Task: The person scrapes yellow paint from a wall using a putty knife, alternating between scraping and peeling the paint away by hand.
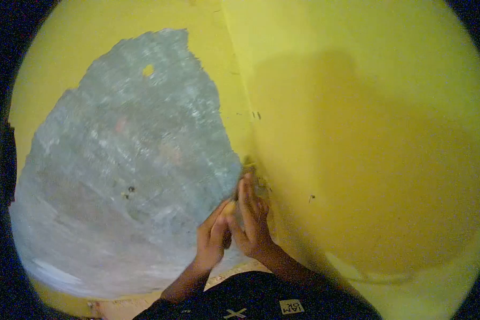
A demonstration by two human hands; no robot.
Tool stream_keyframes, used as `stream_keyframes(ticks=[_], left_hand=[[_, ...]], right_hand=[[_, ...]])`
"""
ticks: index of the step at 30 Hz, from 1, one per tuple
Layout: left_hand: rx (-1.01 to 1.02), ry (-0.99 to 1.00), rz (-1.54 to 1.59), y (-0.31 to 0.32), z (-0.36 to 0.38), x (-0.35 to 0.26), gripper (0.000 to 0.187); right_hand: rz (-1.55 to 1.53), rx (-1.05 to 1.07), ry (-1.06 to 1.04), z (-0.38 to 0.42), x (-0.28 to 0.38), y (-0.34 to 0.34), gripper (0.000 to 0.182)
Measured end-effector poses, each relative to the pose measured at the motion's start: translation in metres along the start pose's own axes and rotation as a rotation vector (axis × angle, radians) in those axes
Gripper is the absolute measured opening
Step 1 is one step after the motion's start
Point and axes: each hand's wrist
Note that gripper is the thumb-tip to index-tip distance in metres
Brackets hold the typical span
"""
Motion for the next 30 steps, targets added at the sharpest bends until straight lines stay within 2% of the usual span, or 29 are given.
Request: stream_keyframes(ticks=[1,3,4,5,7,8,9,11,15,18,20,24,26,30], left_hand=[[-0.024,0.001,0.013,-0.006,-0.01,0.0,0.044],[0.062,-0.12,0.131,-0.022,-0.022,-0.005,0.044],[0.08,-0.162,-0.027,-0.022,-0.017,-0.015,0.042],[0.061,-0.144,-0.029,-0.018,-0.014,-0.018,0.042],[-0.021,0.254,-0.303,-0.004,0.001,-0.014,0.042],[-0.066,0.338,-0.344,-0.004,0.003,-0.001,0.047],[-0.066,0.338,-0.359,-0.006,0.013,-0.005,0.047],[-0.027,-0.035,-0.079,-0.011,0.033,-0.026,0.042],[-0.052,-0.051,-0.083,-0.006,0.038,-0.037,0.042],[-0.064,-0.038,-0.055,-0.012,0.028,-0.033,0.041],[-0.055,-0.16,0.033,-0.015,0.024,-0.037,0.041],[-0.04,-0.04,-0.048,-0.014,0.007,-0.021,0.04],[-0.005,-0.174,0.099,-0.017,-0.002,-0.02,0.04],[0.017,-0.141,-0.037,-0.013,-0.021,-0.015,0.04]], right_hand=[[0.064,-0.046,0.07,0.0,-0.001,0.001,0.086],[0.08,0.05,0.055,0.003,0.005,-0.006,0.083],[0.032,0.022,0.03,0.006,0.004,-0.003,0.082],[-0.019,-0.013,0.003,0.006,0.004,-0.001,0.081],[0.027,0.014,-0.031,0.013,0.008,0.0,0.082],[0.075,0.033,-0.04,0.016,0.011,0.0,0.084],[0.062,0.026,-0.045,0.018,0.014,-0.001,0.084],[-0.001,0.018,-0.114,0.018,0.02,-0.003,0.087],[-0.106,0.042,-0.149,0.018,0.013,0.003,0.091],[0.038,0.11,-0.099,0.012,0.015,-0.008,0.09],[0.147,0.108,-0.124,0.007,0.02,-0.015,0.087],[0.141,0.099,-0.066,0.003,0.009,-0.014,0.087],[0.151,0.077,-0.034,0.001,0.003,-0.015,0.087],[0.149,0.059,-0.004,0.0,-0.015,-0.011,0.092]])
Point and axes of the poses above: each hand's wrist, its own z-axis away from the middle knuckle, its own y-axis out of the palm, x = y × z, and after that the axes turned 11 degrees about x, right-handed
